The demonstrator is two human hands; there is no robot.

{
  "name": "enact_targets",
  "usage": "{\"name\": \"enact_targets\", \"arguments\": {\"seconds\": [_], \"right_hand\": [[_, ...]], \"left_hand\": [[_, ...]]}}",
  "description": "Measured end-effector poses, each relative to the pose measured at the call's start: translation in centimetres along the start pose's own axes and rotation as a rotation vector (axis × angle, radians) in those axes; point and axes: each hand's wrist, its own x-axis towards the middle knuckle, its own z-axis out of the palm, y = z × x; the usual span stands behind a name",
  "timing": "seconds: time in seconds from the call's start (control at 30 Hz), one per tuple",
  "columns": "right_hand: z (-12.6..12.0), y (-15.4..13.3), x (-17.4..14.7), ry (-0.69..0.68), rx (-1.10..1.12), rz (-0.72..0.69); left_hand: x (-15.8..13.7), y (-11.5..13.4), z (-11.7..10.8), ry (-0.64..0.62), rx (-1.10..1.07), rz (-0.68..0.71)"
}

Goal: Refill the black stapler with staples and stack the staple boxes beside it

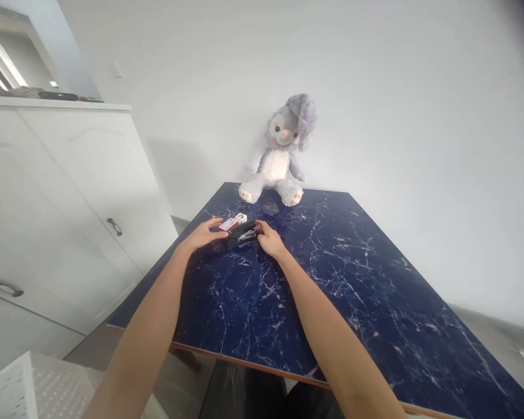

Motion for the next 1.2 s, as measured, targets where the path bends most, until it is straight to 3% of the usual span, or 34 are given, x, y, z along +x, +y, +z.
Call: {"name": "enact_targets", "arguments": {"seconds": [0.37, 0.6, 0.77, 1.2], "right_hand": [[0.4, 0.2, -0.2, 0.063, -0.023, -0.098], [-0.3, 0.0, -0.5, 0.018, -0.101, -0.149], [-1.0, 0.9, -0.7, -0.052, 0.042, -0.194], [-1.4, 0.4, -1.0, -0.022, 0.159, -0.167]], "left_hand": [[0.5, 0.5, -0.6, -0.054, 0.042, -0.081], [-0.8, 0.9, -0.3, -0.003, 0.042, -0.041], [-1.1, 0.7, 0.2, 0.015, 0.038, -0.04], [0.0, 0.4, -0.4, -0.066, 0.07, 0.014]]}}
